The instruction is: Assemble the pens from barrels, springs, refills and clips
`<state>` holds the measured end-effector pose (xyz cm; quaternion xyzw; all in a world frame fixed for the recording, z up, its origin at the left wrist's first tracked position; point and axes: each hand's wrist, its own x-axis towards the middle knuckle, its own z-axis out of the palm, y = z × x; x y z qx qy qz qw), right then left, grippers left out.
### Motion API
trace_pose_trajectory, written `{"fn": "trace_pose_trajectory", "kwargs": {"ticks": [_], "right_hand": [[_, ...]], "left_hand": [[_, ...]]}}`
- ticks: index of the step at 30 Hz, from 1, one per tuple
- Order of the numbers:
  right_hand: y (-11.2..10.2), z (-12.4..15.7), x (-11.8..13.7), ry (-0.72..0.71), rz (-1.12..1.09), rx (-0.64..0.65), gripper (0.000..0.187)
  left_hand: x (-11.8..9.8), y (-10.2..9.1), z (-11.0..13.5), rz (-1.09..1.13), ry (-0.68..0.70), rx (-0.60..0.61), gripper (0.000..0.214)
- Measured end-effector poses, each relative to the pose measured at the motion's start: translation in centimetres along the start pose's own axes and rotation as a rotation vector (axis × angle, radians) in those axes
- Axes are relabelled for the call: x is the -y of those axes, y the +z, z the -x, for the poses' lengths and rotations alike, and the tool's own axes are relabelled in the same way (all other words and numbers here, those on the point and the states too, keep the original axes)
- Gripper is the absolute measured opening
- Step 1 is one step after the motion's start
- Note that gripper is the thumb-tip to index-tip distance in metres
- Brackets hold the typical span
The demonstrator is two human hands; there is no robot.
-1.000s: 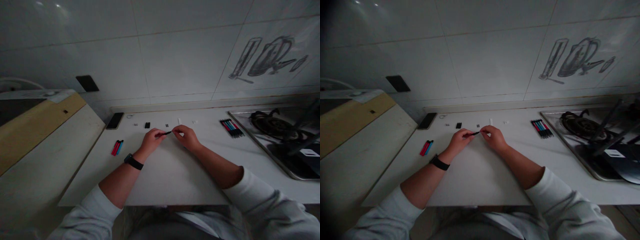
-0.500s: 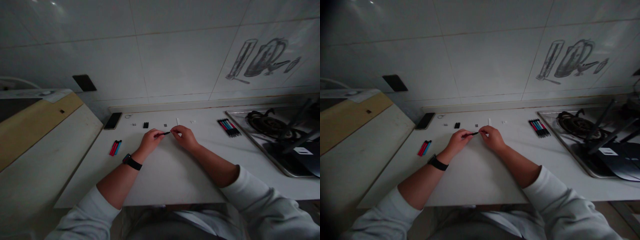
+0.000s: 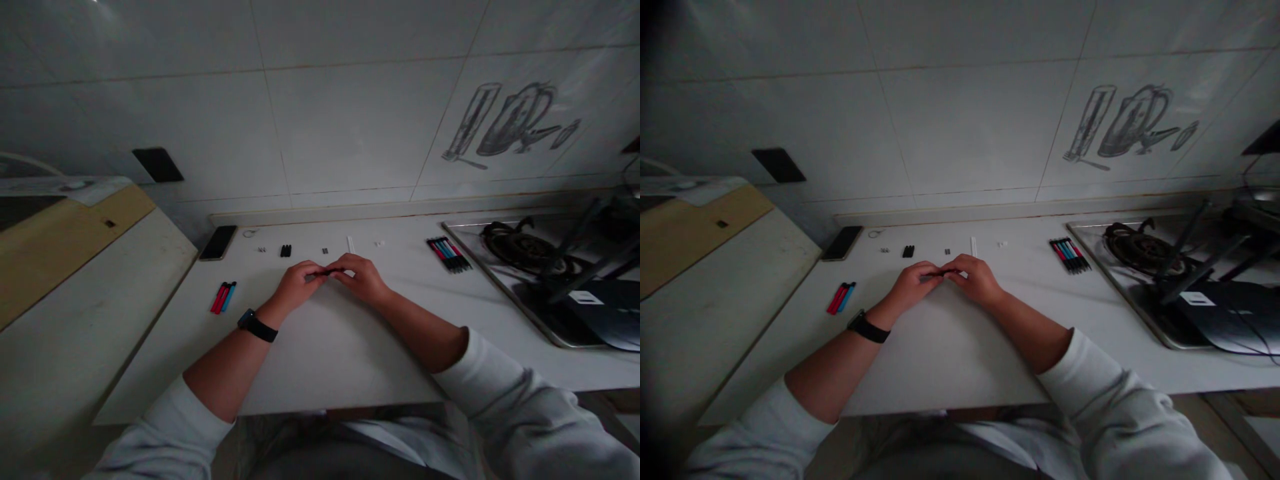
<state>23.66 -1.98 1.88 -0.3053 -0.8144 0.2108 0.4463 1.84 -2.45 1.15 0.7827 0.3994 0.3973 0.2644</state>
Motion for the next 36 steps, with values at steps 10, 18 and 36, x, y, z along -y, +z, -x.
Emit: {"fn": "trace_pose_trajectory", "kwargs": {"ticks": [10,18,36], "right_hand": [[-4.6,-1.2,-1.9,0.233,0.164,-0.383,0.030],[-6.1,-0.1,-6.1,0.351,0.564,0.073,0.033],[-6.0,-0.4,-3.5,0.203,0.747,0.444,0.013]], "left_hand": [[0.1,0.1,0.0,0.026,-0.087,-0.094,0.018],[0.3,0.1,0.0,-0.025,-0.073,-0.085,0.017],[0.1,0.2,0.1,-0.086,-0.052,-0.035,0.017]]}}
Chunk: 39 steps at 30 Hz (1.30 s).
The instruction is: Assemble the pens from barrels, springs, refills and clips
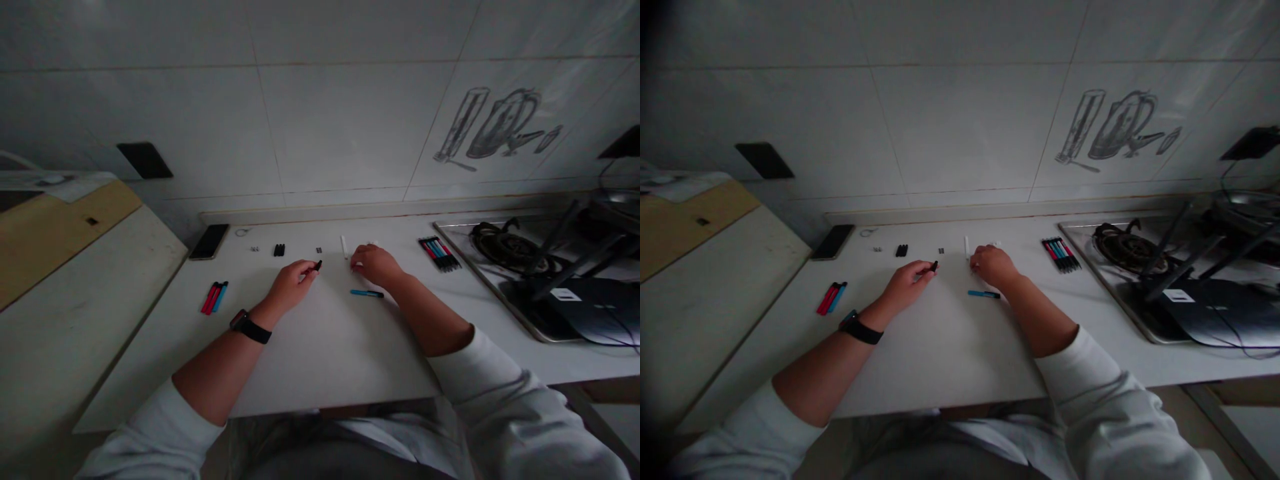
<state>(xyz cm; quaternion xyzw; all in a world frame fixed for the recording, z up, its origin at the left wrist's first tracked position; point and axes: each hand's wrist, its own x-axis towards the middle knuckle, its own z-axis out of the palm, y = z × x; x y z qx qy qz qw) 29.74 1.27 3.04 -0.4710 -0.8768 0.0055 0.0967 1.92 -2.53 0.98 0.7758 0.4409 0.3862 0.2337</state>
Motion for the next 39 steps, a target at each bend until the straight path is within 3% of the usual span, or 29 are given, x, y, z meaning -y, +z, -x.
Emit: {"fn": "trace_pose_trajectory", "kwargs": {"ticks": [7,13,18,23,26,30,39], "right_hand": [[0.5,0.1,2.4,-0.155,-0.081,0.030,0.010],[0.2,0.1,2.0,-0.112,-0.108,0.072,0.009],[0.2,0.4,2.3,-0.109,0.031,0.114,0.012],[0.2,0.5,3.2,-0.041,-0.027,0.027,0.016],[0.0,0.2,3.6,0.016,-0.165,-0.116,0.018],[-0.3,0.2,4.0,-0.054,-0.268,-0.294,0.021],[-0.6,0.6,4.4,-0.083,-0.267,-0.314,0.022]], "left_hand": [[0.1,0.1,0.0,-0.016,-0.003,-0.005,0.017],[-0.3,-0.2,-0.1,-0.052,0.016,-0.021,0.017],[-0.4,-0.3,-0.2,-0.074,0.027,-0.036,0.016],[-0.3,-0.4,-0.2,-0.096,0.014,-0.075,0.016],[-0.4,-0.5,-0.2,-0.106,0.008,-0.095,0.016],[-0.4,-0.5,-0.2,-0.100,0.020,-0.105,0.017],[-0.8,-0.5,-0.2,-0.089,0.026,-0.090,0.014]]}}
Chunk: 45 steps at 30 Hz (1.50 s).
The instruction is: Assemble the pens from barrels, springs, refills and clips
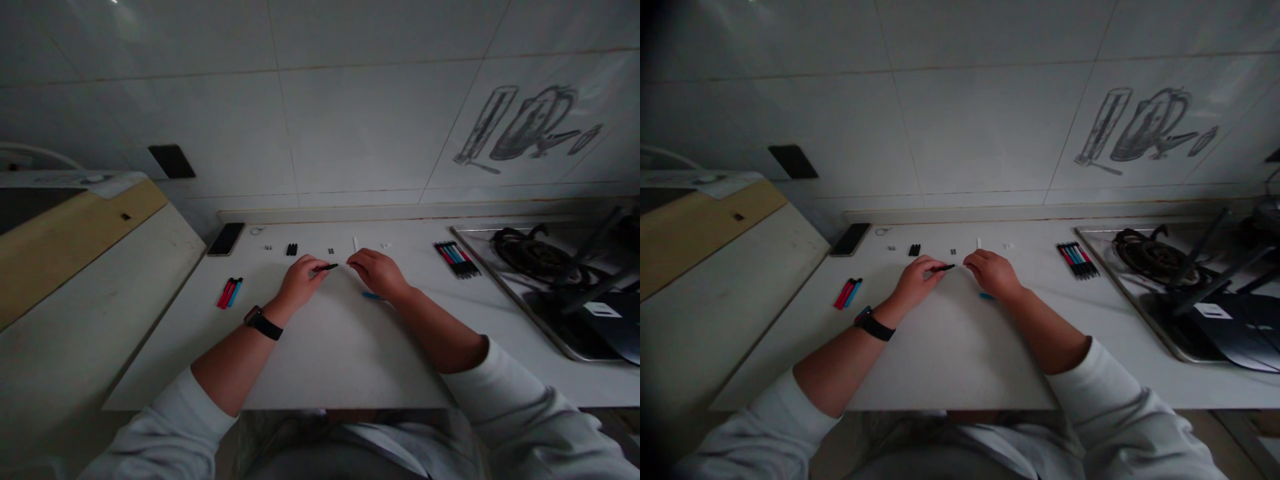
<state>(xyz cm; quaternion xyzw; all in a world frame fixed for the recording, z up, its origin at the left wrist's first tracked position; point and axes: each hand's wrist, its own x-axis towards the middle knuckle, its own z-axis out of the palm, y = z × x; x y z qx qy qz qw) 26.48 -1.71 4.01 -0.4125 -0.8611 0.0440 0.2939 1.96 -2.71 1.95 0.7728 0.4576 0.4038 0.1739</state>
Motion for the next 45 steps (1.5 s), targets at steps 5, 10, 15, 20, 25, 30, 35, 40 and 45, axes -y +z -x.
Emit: {"fn": "trace_pose_trajectory", "kwargs": {"ticks": [5,10,15,20,25,30,35,40,45], "right_hand": [[0.4,0.0,-0.2,-0.069,-0.024,0.012,0.023],[0.7,0.1,0.5,-0.126,-0.023,0.045,0.020],[1.2,0.3,1.2,-0.214,-0.091,0.023,0.021],[1.1,0.3,1.7,-0.236,-0.194,-0.054,0.034],[-0.7,-0.1,0.6,-0.013,-0.274,-0.240,0.037],[-3.9,-0.4,-1.2,0.273,-0.136,0.031,0.019],[-4.3,0.0,-1.6,0.310,-0.031,0.546,0.016],[-3.1,0.4,-0.8,0.209,-0.012,0.684,0.007],[-3.1,0.1,-0.6,0.208,-0.220,0.543,0.011]], "left_hand": [[-0.1,0.0,0.0,0.019,0.008,0.013,0.014],[-0.1,0.2,0.2,0.032,0.058,0.057,0.014],[-0.1,0.5,0.4,0.020,0.093,0.104,0.015],[-0.1,0.5,0.3,0.024,0.068,0.069,0.015],[0.1,0.2,0.2,-0.008,0.048,0.000,0.013],[1.1,0.5,0.2,-0.009,0.006,-0.090,0.016],[1.1,0.6,0.2,-0.003,-0.029,-0.093,0.014],[0.9,0.5,0.2,0.009,-0.040,-0.081,0.012],[1.0,0.5,0.2,0.011,-0.011,-0.076,0.013]]}}
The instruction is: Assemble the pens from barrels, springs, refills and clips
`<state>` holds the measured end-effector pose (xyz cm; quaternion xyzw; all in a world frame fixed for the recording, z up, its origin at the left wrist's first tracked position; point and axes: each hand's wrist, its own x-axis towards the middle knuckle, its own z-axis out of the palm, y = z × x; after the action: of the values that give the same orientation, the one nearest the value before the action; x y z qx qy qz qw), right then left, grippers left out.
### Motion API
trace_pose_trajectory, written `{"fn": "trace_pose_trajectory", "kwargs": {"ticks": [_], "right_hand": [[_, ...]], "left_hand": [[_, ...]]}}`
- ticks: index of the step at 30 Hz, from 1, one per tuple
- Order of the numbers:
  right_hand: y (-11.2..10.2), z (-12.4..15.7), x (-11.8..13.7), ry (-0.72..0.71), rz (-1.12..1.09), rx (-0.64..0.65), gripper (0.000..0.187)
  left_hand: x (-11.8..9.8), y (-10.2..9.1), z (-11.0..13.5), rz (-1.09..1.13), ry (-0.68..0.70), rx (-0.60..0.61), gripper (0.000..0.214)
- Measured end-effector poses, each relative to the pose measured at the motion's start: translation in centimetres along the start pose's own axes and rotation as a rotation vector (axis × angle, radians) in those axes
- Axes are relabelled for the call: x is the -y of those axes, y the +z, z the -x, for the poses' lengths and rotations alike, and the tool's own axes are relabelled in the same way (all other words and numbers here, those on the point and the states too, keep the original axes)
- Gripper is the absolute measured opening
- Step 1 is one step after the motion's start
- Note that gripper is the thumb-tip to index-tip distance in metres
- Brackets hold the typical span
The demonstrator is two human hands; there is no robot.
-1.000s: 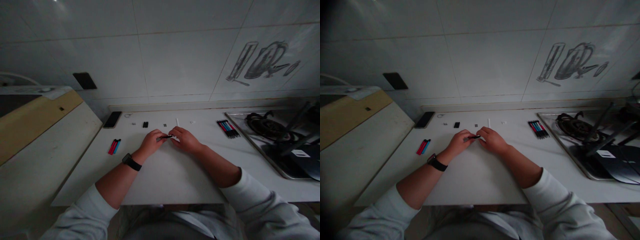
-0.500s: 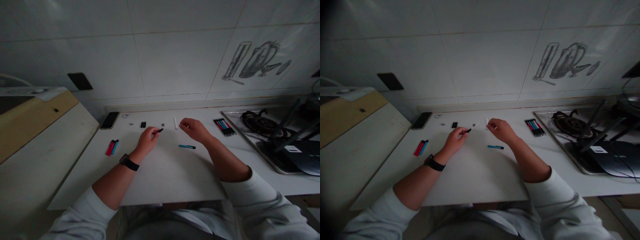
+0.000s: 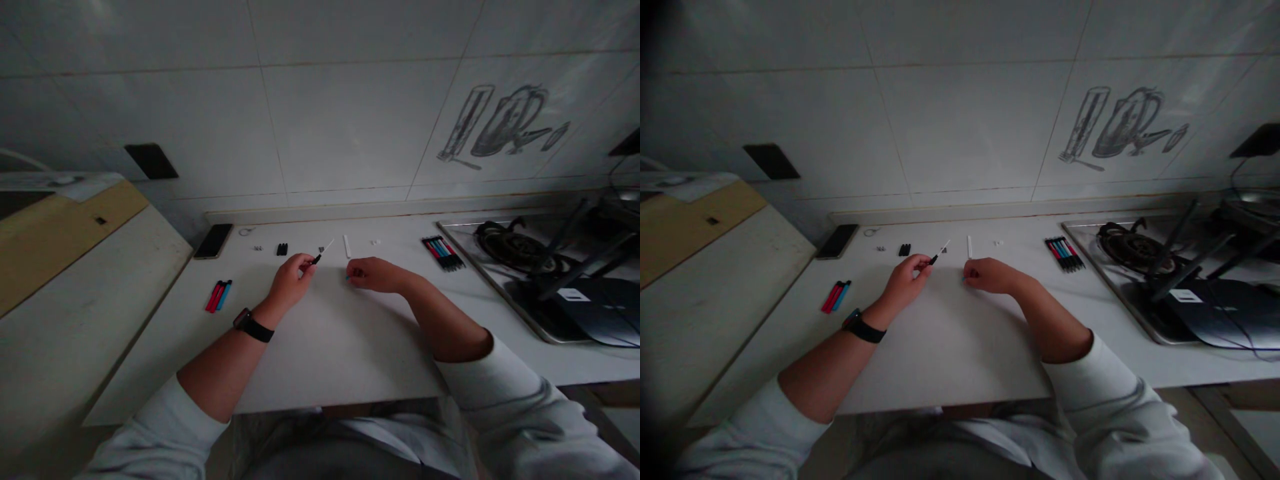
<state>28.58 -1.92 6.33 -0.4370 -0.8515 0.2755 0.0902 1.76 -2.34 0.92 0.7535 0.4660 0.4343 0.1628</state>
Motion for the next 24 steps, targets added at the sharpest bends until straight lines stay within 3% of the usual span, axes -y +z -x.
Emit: {"fn": "trace_pose_trajectory", "kwargs": {"ticks": [4,7,9,13,24], "right_hand": [[0.1,-0.4,0.0,-0.084,-0.250,-0.296,0.018],[0.4,-0.8,0.0,-0.126,-0.244,-0.529,0.017],[0.5,-1.0,0.0,-0.143,-0.196,-0.614,0.015],[0.7,-1.0,-0.1,-0.144,-0.081,-0.658,0.014],[0.5,-0.5,0.2,-0.158,0.101,-0.621,0.020]], "left_hand": [[-0.2,-0.1,0.0,-0.001,0.041,-0.013,0.015],[-0.5,-0.2,-0.1,0.001,0.068,-0.029,0.014],[-0.6,-0.3,-0.1,0.000,0.086,-0.033,0.014],[-0.9,-0.6,-0.1,-0.006,0.121,-0.017,0.013],[-1.2,-0.8,-0.2,-0.034,0.103,0.014,0.014]]}}
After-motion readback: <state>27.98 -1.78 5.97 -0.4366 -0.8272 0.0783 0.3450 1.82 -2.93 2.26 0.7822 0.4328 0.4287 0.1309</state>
